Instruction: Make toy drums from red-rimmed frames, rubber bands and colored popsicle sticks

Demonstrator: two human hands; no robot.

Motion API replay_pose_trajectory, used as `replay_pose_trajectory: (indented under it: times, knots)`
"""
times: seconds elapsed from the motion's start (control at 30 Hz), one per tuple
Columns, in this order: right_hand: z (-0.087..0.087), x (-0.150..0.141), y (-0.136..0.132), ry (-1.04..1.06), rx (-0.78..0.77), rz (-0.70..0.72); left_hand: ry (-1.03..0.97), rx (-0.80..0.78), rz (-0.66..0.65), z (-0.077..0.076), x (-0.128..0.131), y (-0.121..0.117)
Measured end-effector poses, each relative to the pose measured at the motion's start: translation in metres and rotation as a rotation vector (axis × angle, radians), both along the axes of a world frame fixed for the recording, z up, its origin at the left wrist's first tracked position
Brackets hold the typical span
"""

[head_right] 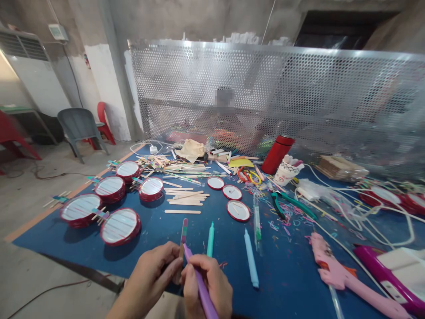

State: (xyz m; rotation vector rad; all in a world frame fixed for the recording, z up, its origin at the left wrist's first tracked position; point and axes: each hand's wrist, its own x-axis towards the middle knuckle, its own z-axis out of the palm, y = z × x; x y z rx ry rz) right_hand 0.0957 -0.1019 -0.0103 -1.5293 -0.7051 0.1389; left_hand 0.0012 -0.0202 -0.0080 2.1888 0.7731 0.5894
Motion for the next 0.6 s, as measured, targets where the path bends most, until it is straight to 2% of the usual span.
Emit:
replay_pose_trajectory:
  times: [0.17,0.4,0.6]
  knots:
    - [0.0004,0.0006,0.0011,0.068,0.041,-0.012,-0.01,-0.025,-0.014,-0.0002,-0.0001,0.0003]
    - [0.0016,0.0008,0.0007,0.074,0.008,0.025,0.02,-0.019,0.004,0.0027,-0.0001,0.0001]
    - [-0.0001,0.001,0.0014,0.089,0.05,0.002,0.023,-0.04,0.007,0.0034,0.0003,0.0006]
